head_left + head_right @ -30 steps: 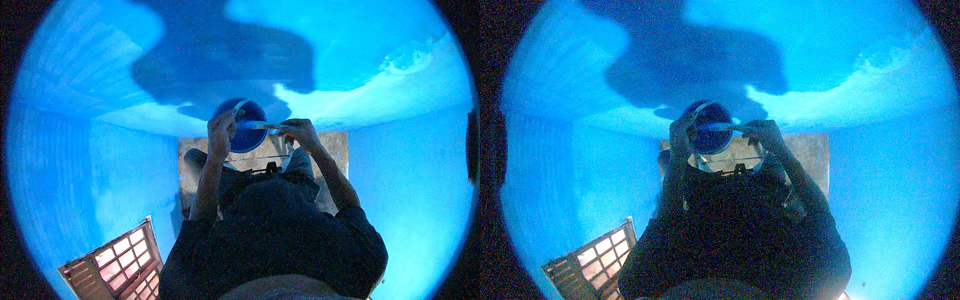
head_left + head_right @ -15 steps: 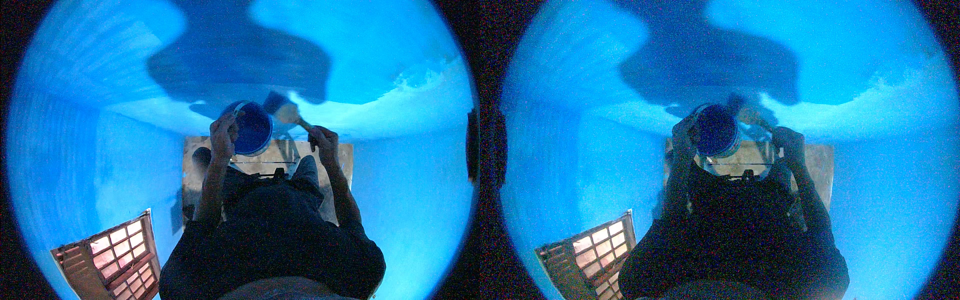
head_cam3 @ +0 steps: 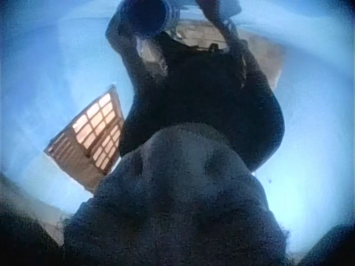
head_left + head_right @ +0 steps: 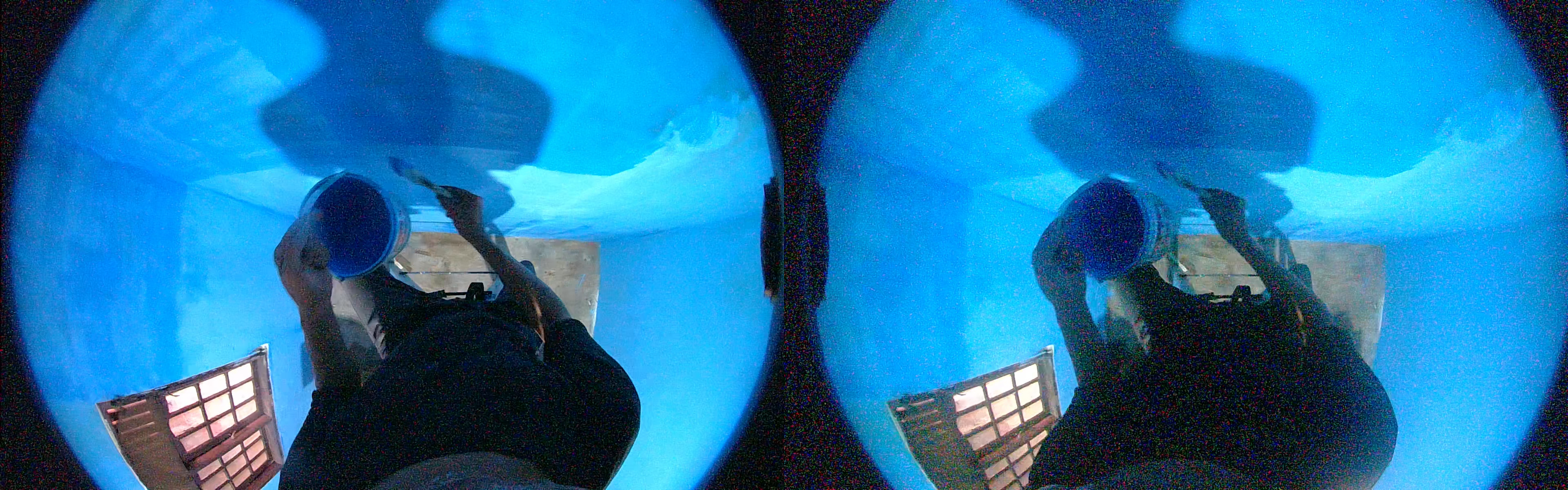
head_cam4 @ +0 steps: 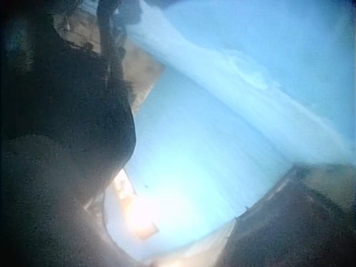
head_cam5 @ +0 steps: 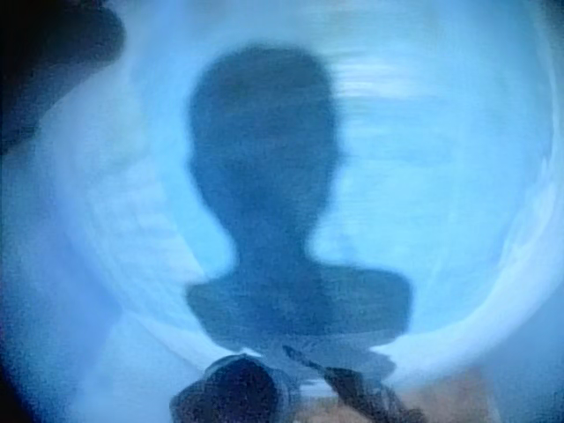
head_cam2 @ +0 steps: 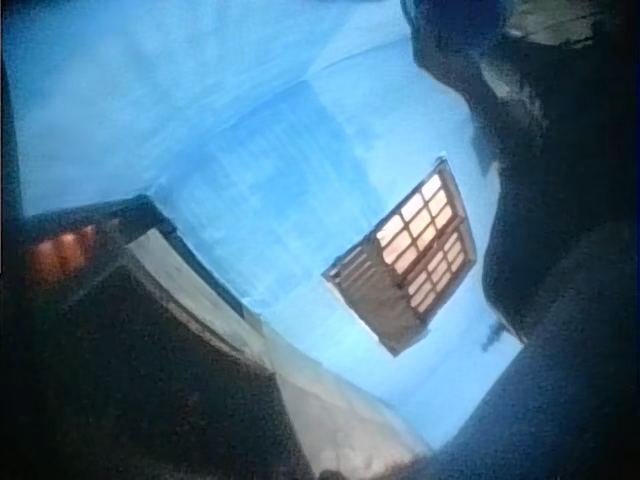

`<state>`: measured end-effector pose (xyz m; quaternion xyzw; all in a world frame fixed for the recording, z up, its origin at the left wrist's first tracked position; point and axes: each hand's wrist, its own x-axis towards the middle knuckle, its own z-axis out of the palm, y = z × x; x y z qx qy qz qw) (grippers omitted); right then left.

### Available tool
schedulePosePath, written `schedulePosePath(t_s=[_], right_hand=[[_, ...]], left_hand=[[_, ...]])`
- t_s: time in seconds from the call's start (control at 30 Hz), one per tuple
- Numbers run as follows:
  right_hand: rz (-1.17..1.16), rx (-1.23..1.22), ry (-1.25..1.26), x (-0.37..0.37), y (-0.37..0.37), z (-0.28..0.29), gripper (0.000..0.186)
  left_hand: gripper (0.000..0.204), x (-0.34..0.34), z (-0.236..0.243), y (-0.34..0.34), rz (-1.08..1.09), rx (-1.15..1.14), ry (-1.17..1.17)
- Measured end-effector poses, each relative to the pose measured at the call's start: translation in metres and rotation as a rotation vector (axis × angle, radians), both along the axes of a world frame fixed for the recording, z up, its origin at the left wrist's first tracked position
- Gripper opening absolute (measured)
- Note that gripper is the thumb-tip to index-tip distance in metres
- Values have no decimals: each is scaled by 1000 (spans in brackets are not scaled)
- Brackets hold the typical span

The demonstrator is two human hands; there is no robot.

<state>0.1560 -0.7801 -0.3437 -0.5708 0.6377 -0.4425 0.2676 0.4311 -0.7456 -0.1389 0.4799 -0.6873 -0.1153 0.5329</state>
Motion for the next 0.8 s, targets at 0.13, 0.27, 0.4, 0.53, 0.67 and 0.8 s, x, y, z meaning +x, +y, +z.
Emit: schedulePosePath(t_s=[0.13, 0.27, 0.4, 0.53, 0.67, 0.8], right_hand=[[-15, -286, 196, 46, -48, -50, 25], [-92, -292, 294, 82, -82, -71, 18], [-115, -385, 224, 98, -108, -85, 19], [-197, -303, 158, 84, -103, -89, 22], [-359, -283, 236, 24, -79, -106, 20], [-465, -297, 175, -39, -39, -102, 20]], left_hand=[[30, 15, 3, 19, 75, 238, 296], [31, 31, 8, 32, 182, 296, 342], [32, 39, 1, 31, 268, 323, 530], [33, 71, -26, 28, 260, 200, 279], [36, 77, -31, 14, 214, 259, 666], [38, 101, -36, 2, 140, 257, 790]])
